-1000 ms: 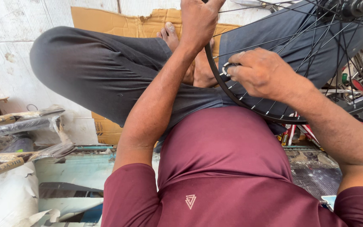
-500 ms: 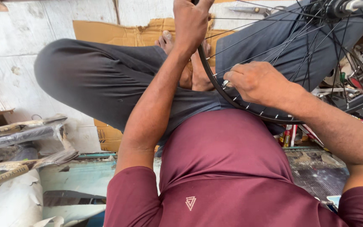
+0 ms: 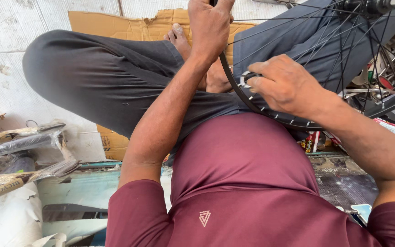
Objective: The person sits on the floor and tightens spoke nipples on a bicycle wheel by hand and using a small driver tool.
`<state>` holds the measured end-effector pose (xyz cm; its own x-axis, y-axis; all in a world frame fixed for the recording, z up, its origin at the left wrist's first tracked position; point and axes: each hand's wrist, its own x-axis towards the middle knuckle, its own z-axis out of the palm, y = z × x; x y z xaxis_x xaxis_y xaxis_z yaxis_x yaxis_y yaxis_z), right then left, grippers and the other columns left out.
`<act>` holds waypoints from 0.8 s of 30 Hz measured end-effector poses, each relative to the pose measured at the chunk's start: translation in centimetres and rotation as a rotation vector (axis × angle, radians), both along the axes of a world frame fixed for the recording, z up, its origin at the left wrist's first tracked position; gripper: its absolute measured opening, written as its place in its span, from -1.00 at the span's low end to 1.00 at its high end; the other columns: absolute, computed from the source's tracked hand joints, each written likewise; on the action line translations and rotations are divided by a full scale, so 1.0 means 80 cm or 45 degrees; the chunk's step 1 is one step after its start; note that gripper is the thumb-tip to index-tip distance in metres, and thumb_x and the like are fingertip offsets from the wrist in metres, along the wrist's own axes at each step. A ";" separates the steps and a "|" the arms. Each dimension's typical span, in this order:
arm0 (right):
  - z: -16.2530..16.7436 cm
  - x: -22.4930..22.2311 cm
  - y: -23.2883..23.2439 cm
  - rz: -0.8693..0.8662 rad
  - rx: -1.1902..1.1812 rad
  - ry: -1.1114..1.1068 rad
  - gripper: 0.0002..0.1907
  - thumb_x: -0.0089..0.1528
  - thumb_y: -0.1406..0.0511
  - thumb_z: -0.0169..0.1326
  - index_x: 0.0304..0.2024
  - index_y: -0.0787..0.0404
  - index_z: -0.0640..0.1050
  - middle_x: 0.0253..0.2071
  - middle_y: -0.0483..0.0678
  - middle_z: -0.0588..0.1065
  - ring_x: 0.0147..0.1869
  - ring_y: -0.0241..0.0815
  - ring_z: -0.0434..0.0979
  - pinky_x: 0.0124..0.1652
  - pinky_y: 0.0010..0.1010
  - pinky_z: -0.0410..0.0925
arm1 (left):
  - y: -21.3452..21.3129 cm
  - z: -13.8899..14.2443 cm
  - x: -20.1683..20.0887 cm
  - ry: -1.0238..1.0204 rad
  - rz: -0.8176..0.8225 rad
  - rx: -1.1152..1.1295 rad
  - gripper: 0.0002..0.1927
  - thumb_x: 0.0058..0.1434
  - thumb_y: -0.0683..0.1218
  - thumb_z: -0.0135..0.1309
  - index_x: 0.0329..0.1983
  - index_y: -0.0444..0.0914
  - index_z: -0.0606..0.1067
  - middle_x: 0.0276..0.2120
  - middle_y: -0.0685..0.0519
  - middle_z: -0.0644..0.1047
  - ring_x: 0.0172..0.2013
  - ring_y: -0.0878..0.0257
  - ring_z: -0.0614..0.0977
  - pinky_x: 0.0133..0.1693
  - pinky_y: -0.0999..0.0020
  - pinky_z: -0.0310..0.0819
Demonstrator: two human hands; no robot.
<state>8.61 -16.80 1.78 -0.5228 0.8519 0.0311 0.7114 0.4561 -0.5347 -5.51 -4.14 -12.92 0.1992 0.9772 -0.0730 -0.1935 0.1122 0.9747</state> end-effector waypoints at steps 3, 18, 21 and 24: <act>-0.013 0.000 0.002 0.007 0.050 0.066 -0.81 0.18 0.38 0.23 -0.17 0.24 0.54 0.01 0.07 0.56 -0.07 0.00 0.54 -0.11 -0.18 0.37 | 0.003 -0.010 0.001 -0.161 0.008 0.046 -0.73 0.40 -0.08 0.15 -0.41 -0.32 0.54 -0.62 0.18 0.45 -0.64 0.44 0.46 -0.56 0.47 0.36; -0.029 -0.025 0.027 -0.155 -0.374 -0.385 -0.69 0.22 0.18 0.12 -0.06 0.21 0.58 -0.38 -0.01 0.51 -0.28 0.01 0.56 -0.25 -0.18 0.32 | 0.016 -0.008 -0.006 0.019 0.018 -0.015 -0.82 0.32 -0.12 0.18 -0.31 -0.36 0.54 -0.58 0.12 0.45 -0.60 0.39 0.46 -0.55 0.42 0.41; -0.021 -0.010 0.015 -0.005 -0.074 -0.233 -0.54 0.16 0.31 0.12 0.12 0.29 0.53 -0.28 -0.03 0.51 -0.21 -0.02 0.53 -0.20 -0.19 0.31 | 0.020 -0.009 -0.007 0.271 -0.013 0.248 -0.76 0.36 -0.12 0.19 -0.38 -0.35 0.53 -0.59 0.13 0.48 -0.59 0.39 0.52 -0.46 0.42 0.39; -0.023 -0.003 0.006 0.101 0.160 -0.308 -0.52 0.14 0.37 0.13 0.14 0.30 0.52 -0.18 0.00 0.52 -0.20 -0.05 0.51 -0.18 -0.22 0.31 | 0.018 -0.011 -0.003 0.013 -0.013 -0.061 -0.75 0.30 -0.11 0.20 -0.44 -0.36 0.53 -0.64 0.15 0.49 -0.63 0.40 0.55 -0.54 0.41 0.43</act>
<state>8.38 -16.36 -0.03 -0.5928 0.8054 -0.0002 0.7710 0.5674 -0.2893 -5.77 -2.67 -13.79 0.2083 0.9705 -0.1215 -0.1821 0.1605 0.9701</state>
